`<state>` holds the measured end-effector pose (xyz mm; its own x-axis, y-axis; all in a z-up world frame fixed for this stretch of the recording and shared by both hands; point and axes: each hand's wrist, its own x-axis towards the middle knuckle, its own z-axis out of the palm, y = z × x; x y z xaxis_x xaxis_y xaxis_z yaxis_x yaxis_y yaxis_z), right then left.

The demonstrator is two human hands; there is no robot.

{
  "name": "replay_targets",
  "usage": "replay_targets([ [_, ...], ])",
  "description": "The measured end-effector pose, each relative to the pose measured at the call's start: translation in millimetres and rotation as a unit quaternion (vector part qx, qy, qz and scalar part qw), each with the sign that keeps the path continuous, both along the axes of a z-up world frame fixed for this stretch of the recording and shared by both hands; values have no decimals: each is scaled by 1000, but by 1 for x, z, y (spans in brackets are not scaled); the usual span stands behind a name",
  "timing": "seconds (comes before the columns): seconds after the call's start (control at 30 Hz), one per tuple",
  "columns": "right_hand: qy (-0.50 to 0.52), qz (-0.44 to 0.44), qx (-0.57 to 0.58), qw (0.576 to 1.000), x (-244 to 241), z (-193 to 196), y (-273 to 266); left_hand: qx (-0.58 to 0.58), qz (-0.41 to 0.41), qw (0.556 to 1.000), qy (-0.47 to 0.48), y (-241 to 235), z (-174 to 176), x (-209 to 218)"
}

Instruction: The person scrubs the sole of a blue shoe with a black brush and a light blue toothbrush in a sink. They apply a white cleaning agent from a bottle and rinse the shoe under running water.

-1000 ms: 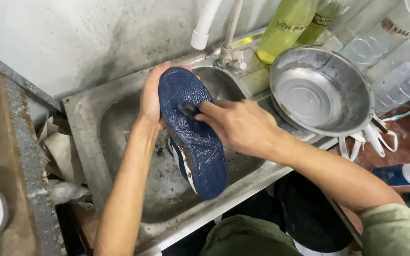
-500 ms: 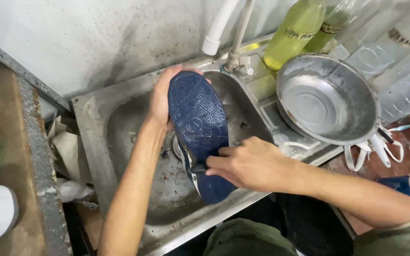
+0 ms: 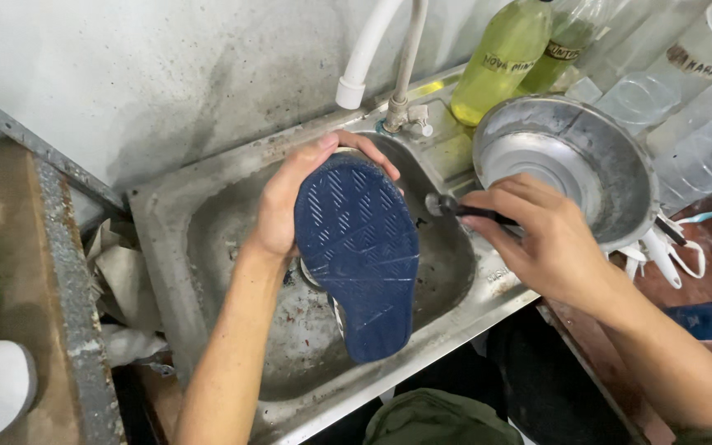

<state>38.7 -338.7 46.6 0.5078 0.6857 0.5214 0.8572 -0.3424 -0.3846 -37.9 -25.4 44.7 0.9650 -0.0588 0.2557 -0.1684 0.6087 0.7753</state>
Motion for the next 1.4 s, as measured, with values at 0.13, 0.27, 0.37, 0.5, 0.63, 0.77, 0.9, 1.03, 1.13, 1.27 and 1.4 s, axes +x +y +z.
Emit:
replay_targets([
  [0.13, -67, -39, -48, 996, -1, 16, -4, 15, -56, 998, -24, 0, 17, -11],
  [0.27, 32, -36, 3, 999, 3, 16, 2, 42, -36, 998, -28, -3, 22, -14],
  [0.37, 53, -27, 23, 998, 1, 16, 11, 73, -4, 997, -27, -5, 23, -15],
  [0.5, 51, -4, 53, 997, 4, 10, 19, 92, 15, 995, -33, -8, 26, -17],
  [0.63, 6, -15, 61, 998, 8, 16, 21, 50, 7, 999, 9, -14, 29, -17],
  [0.77, -14, -30, 89, 995, 11, 34, 30, 105, 45, 993, 30, -22, 36, -20],
  [0.9, -86, -23, 165, 982, 19, 54, 50, 147, 94, 985, 22, -32, 42, -22],
  [1.03, -171, 19, 201, 964, 20, 76, 83, 241, 172, 955, -27, -36, 38, -22],
  [1.13, -233, 83, 190, 950, 34, 78, 100, 274, 195, 941, 49, -34, 28, -19],
  [1.27, -280, 50, 144, 948, 81, 69, 103, 174, 182, 962, 105, -30, 21, -16],
  [1.4, -216, 111, 217, 945, 40, 85, 114, 276, 203, 935, 92, -27, 17, -12],
])
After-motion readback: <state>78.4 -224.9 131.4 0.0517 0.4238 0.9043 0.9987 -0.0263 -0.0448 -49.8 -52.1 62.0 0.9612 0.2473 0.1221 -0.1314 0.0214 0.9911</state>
